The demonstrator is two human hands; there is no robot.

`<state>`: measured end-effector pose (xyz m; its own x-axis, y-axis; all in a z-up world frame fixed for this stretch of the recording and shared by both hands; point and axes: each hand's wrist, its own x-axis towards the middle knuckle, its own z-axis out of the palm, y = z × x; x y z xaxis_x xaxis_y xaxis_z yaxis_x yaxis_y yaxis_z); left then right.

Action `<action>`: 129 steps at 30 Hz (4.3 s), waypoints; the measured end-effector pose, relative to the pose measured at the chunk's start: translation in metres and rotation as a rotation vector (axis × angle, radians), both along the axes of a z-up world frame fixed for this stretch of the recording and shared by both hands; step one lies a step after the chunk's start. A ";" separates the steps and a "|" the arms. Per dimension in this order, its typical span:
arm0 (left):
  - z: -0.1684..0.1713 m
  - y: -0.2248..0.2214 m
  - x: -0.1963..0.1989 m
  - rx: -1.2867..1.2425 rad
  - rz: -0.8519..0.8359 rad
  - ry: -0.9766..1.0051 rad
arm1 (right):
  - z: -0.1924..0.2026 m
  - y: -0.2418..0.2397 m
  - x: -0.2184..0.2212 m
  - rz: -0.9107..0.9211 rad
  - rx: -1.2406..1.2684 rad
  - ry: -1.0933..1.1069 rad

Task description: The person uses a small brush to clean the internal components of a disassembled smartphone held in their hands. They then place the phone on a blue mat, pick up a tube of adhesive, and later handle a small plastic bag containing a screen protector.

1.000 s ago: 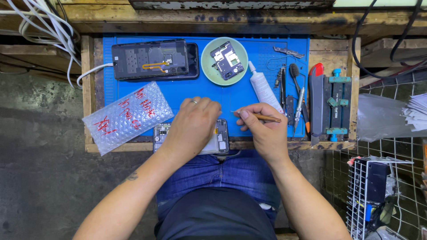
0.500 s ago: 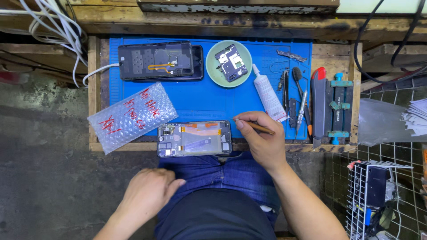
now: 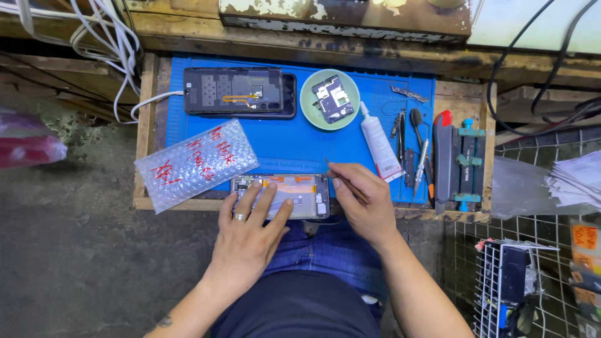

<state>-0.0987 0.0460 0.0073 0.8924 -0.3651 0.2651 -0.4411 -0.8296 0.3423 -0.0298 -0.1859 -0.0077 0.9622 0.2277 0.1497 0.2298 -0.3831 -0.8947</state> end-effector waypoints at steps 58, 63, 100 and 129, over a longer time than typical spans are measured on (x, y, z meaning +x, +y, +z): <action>-0.027 0.068 -0.020 -0.132 -0.070 -0.027 | 0.031 0.012 0.010 0.253 -0.376 -0.317; -0.026 0.059 -0.017 -0.102 -0.027 -0.042 | 0.019 0.001 -0.007 0.196 -0.379 -0.333; -0.024 0.062 -0.013 -0.059 0.164 -0.050 | 0.027 -0.070 -0.014 -0.005 -0.845 -0.228; -0.025 0.073 -0.016 -0.060 0.181 -0.065 | 0.017 -0.107 0.053 -0.417 -0.759 -0.140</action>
